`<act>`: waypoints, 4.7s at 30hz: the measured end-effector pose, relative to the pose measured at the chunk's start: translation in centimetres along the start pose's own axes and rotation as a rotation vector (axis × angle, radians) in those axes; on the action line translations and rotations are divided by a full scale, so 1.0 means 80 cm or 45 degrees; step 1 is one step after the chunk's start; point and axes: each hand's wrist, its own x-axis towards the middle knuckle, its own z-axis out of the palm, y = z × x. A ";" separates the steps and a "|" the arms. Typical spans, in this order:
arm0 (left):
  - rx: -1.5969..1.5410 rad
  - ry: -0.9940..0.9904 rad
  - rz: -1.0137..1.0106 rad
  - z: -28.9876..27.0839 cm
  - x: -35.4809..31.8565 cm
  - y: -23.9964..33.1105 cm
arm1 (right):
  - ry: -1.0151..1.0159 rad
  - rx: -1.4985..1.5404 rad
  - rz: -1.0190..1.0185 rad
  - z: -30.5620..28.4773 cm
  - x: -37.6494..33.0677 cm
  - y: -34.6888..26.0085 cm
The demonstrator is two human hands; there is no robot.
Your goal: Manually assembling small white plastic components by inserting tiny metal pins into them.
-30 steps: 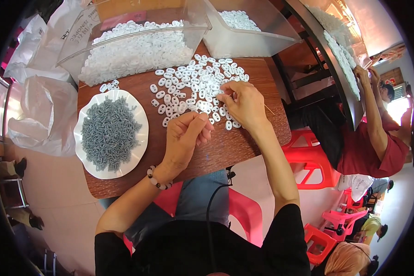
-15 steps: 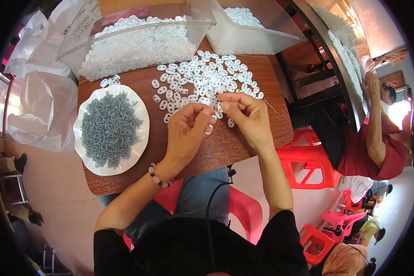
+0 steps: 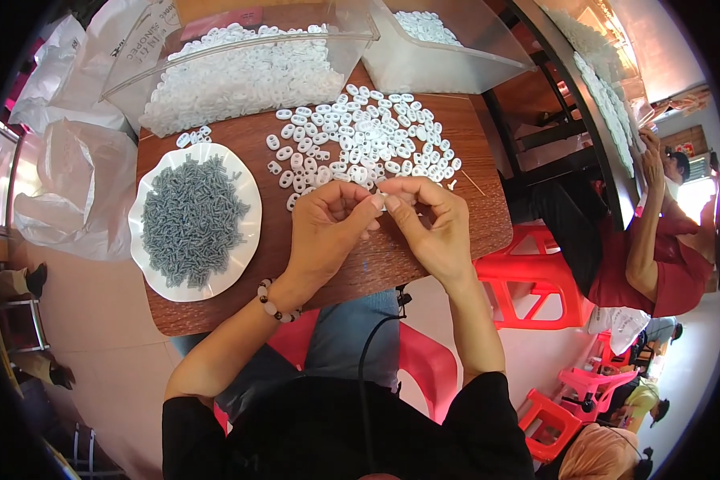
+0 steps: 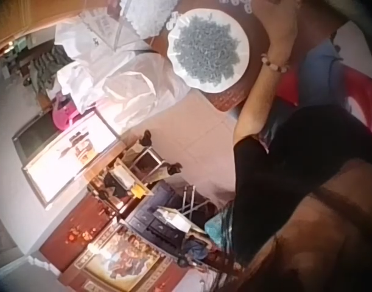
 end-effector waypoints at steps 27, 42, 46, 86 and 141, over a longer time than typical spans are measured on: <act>1.823 0.329 0.770 -0.093 -0.086 0.155 | 0.148 0.139 -0.051 -0.014 -0.024 0.007; 1.978 0.188 0.449 -0.161 -0.092 0.141 | 0.166 -0.178 -0.164 -0.005 -0.031 0.013; 1.935 0.212 0.523 -0.169 -0.089 0.136 | 0.160 -0.035 -0.105 0.006 -0.031 0.011; 0.747 0.220 0.603 -0.072 -0.108 0.104 | -0.448 0.455 0.095 0.094 -0.021 -0.062; 0.154 0.216 -0.083 -0.041 -0.106 0.027 | -0.147 0.437 0.216 0.061 -0.054 -0.013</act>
